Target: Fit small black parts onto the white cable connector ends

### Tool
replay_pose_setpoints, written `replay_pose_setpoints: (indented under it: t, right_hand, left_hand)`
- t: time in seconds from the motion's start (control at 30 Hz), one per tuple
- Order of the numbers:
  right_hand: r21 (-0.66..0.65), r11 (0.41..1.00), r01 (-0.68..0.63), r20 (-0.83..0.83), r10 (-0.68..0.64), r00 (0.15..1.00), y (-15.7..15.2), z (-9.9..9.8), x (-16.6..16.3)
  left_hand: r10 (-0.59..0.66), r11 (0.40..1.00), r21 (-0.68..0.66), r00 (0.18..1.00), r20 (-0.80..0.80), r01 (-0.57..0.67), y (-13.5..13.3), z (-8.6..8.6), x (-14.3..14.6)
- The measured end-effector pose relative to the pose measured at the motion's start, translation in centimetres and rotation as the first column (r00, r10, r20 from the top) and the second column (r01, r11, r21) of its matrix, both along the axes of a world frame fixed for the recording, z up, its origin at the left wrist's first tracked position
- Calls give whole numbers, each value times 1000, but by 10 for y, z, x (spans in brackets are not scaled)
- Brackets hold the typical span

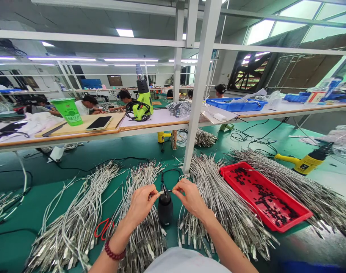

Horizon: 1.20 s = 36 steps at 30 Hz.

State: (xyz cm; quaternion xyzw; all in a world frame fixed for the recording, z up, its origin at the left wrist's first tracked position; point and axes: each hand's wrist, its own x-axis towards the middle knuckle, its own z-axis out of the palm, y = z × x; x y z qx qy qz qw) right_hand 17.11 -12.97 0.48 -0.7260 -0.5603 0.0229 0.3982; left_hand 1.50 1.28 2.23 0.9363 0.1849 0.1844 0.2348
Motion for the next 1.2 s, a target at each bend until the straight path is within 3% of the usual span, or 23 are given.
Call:
replay_pose_setpoints:
  t: [1.2]
  right_hand:
    - [-6, 1000, -15, 45, 15, 999, -2, 1, -1]
  left_hand:
    - [-25, 998, 54, 994, -103, 30, 1, 3, -7]
